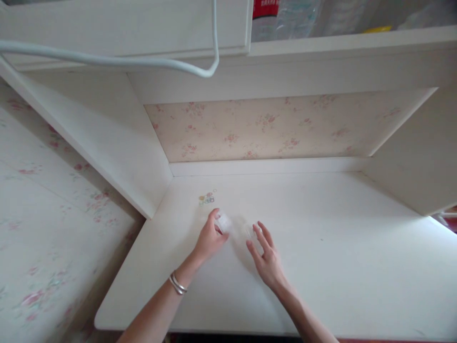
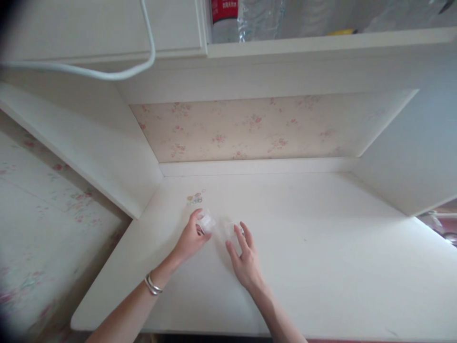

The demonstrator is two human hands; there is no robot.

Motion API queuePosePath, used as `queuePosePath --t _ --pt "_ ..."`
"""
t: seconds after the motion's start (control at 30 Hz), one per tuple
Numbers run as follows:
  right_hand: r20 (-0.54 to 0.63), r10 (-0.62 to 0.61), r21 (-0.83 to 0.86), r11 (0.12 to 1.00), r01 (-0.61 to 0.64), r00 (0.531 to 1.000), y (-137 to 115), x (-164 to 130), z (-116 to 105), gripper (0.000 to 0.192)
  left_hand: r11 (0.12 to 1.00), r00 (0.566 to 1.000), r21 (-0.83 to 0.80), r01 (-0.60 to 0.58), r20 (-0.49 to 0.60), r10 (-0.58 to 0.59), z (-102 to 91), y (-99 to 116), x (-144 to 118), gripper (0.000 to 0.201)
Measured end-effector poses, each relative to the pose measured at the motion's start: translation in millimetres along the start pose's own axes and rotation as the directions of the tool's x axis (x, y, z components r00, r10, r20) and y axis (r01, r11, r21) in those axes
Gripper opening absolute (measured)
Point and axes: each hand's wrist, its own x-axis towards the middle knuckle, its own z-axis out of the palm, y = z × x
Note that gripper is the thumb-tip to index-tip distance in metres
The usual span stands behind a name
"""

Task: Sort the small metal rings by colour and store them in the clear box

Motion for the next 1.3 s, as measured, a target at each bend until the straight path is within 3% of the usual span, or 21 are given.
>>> queuePosePath --t 0.13,0.27,0.53,0.7,0.9,1.1,1.3 --pt "0.032 -0.077 0.021 0.997 0.076 0.997 -19.0 0.9 7.9 0.049 0.968 0.991 -0.249 0.042 0.134 -0.009 31.6 14.1 -32.0 0.071" --pt "0.086 -0.104 0.005 0.995 0.104 0.991 -20.3 -3.4 11.1 0.047 0.923 0.983 -0.380 0.061 0.183 0.011 43.8 22.1 -43.8 0.067" --pt "0.080 -0.125 -0.021 0.992 0.127 0.989 -1.5 -12.7 13.5 0.050 0.875 0.953 -0.470 0.113 0.300 0.038 53.8 7.1 -46.9 0.072" --pt "0.101 -0.099 -0.044 0.994 0.104 0.990 3.8 -17.2 14.9 0.049 0.861 0.954 -0.491 0.135 0.299 0.021 60.7 -6.6 -45.7 0.078" --pt "0.132 -0.011 -0.047 0.999 0.017 0.991 -0.5 -19.4 16.7 0.050 0.860 0.964 -0.493 0.135 0.267 0.001 60.8 -11.5 -46.8 0.079" --pt "0.167 0.024 0.110 0.993 -0.043 0.986 2.5 -13.8 12.8 0.047 0.703 0.906 -0.644 0.302 0.422 -0.002 44.3 2.5 -45.4 0.098" --pt "0.104 0.073 0.285 0.953 -0.101 0.992 8.9 -7.1 12.6 0.042 0.659 0.903 -0.670 0.343 0.428 -0.034 36.9 5.8 -42.3 0.097"
